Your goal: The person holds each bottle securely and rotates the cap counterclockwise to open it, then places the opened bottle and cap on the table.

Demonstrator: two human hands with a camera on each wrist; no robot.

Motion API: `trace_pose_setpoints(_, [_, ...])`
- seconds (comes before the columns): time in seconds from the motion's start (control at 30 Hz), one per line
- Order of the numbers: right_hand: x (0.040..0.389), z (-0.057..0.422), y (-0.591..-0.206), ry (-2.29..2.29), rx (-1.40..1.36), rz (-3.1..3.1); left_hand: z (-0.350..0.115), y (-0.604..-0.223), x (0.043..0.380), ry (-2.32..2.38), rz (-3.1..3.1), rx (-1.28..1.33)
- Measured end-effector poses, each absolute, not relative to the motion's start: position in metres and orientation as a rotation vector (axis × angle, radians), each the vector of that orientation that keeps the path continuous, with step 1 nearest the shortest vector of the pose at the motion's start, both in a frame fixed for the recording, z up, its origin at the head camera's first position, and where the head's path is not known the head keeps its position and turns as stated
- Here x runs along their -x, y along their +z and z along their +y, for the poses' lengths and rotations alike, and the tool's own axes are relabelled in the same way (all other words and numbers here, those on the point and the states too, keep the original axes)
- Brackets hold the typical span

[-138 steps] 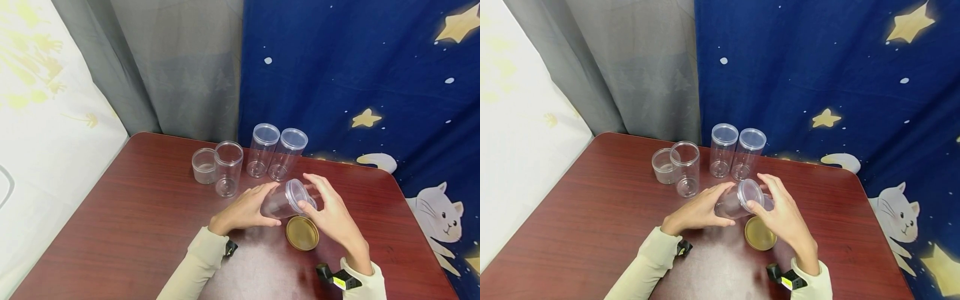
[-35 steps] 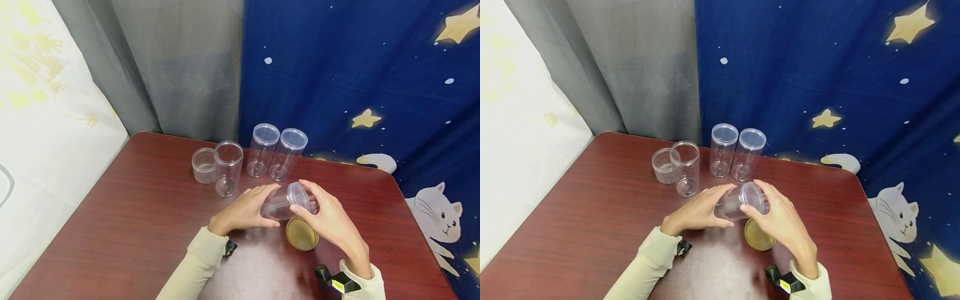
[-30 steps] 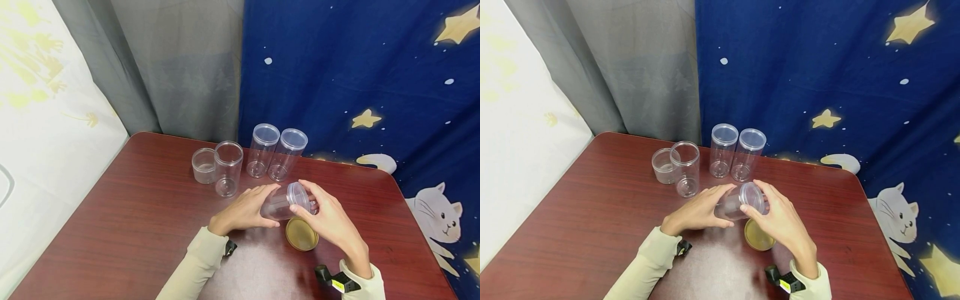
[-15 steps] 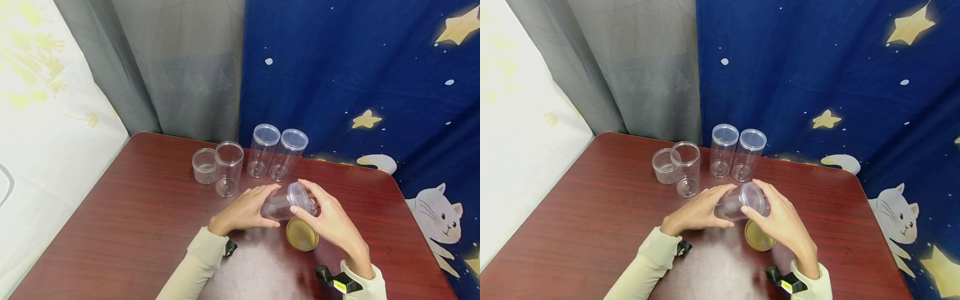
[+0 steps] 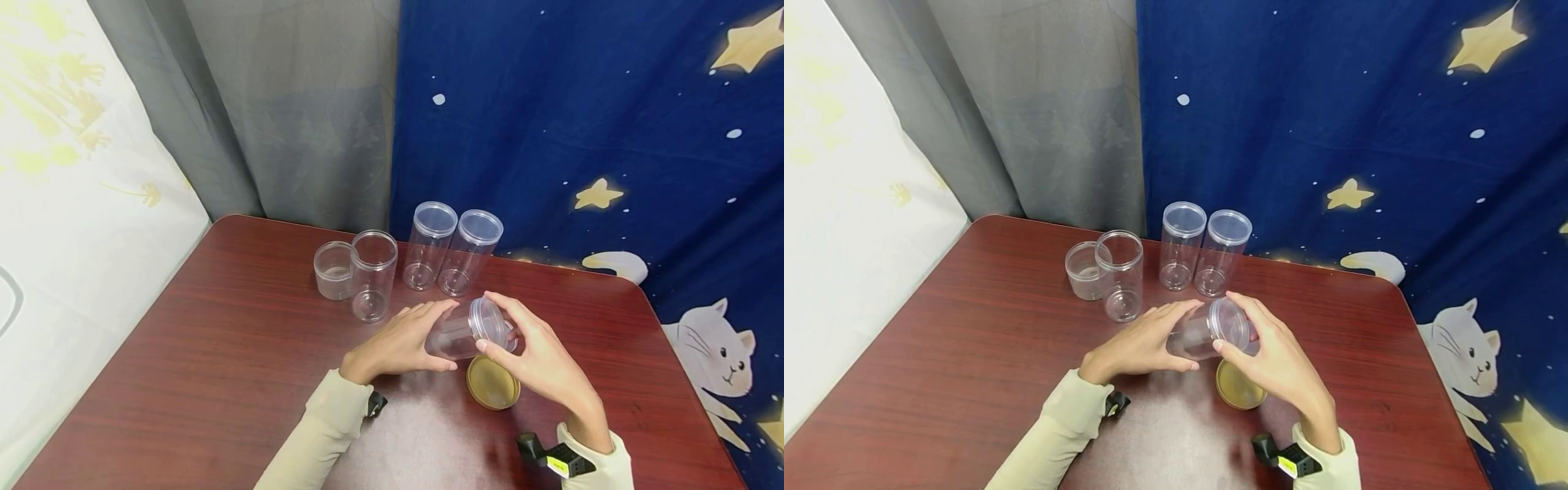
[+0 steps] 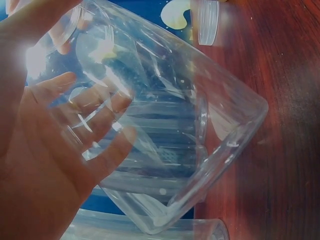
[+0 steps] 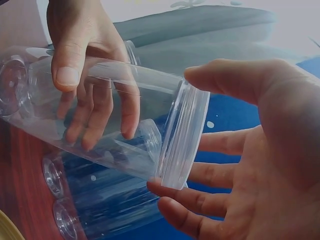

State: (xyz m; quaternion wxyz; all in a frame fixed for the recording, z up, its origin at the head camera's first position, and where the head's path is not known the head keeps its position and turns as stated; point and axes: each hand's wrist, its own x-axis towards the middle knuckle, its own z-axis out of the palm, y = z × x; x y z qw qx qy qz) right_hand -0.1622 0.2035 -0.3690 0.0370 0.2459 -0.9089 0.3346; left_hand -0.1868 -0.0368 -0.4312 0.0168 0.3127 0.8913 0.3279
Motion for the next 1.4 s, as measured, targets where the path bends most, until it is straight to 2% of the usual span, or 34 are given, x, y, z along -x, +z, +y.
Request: trace_pose_setpoints(1.4, [0.1651, 0.2131, -0.3682, 1.121, -1.042, -2.698, -0.0392, -0.4279, 0.1861, 1.04, 2.717, -0.985])
